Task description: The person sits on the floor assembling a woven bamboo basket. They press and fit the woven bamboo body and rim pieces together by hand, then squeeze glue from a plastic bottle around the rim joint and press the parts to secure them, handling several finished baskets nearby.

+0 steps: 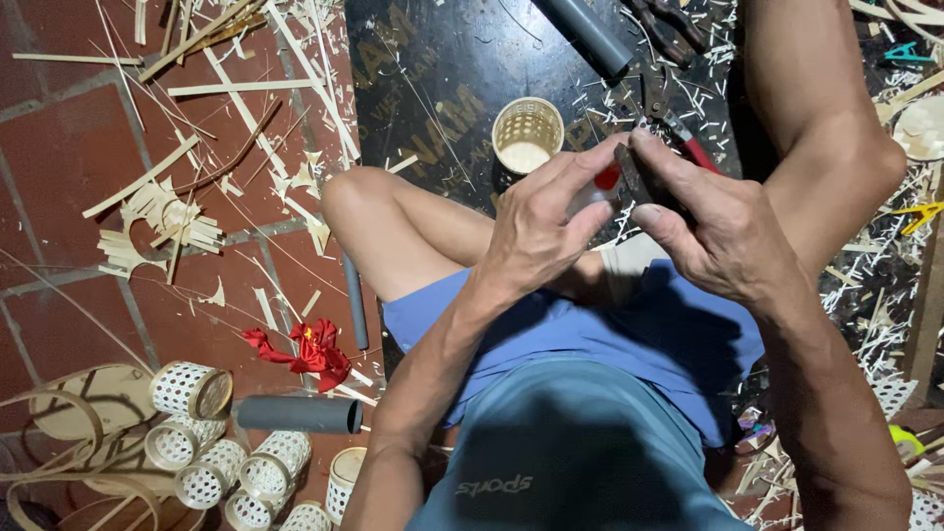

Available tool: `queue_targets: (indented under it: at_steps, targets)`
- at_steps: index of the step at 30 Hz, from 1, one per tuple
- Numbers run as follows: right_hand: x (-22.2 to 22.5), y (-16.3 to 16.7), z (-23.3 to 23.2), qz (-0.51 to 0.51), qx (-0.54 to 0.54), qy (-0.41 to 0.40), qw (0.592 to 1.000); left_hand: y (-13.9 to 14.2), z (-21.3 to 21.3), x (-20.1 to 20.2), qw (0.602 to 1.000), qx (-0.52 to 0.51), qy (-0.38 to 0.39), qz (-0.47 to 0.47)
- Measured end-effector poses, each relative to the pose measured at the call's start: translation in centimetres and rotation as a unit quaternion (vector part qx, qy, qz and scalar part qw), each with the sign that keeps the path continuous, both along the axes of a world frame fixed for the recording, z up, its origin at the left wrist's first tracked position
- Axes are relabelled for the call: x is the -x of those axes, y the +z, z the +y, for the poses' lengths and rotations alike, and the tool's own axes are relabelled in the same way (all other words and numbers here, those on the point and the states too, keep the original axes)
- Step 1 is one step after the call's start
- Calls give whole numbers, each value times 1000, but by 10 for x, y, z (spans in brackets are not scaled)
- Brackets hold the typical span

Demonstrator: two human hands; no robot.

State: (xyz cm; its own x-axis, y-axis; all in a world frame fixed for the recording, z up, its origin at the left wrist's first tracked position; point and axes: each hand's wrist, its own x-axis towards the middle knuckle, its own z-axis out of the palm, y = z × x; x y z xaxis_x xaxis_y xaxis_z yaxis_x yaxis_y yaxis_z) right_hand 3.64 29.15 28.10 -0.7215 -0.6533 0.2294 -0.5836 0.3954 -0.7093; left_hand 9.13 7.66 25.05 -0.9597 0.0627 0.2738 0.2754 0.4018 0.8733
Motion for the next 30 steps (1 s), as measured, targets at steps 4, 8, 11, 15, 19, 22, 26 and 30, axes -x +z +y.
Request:
queue_targets:
  at_steps: [4,8,11,15,19,22,26,30]
  targets:
    - [0,5,-1,-15,-16,-15,1000,1,-1,0,1000,6,-6,3]
    - [1,5,-1,-41,-27,-29,998,3,-1,-1,999,15,-12,-38]
    - [2,-3,2,-41,-37,-43,998,5,2,-5,999,15,-30,-19]
    - [15,-25,20,-62,-5,-70,996,5,0,-7,997,-2,-44,-60]
    - [46,-74,21,-92,-34,-222,970,-3,-17,-3,983,-112,-21,-143]
    - [84,-140,-15,17,-58,-184,981,-14,-20,0,973,-188,-35,-133]
    - [103,-224,-65,-64,-149,-228,960,-30,-20,5,933,-320,-30,-163]
    - [107,-246,-76,9,-131,-233,964,-43,-31,10,934,-321,18,-156]
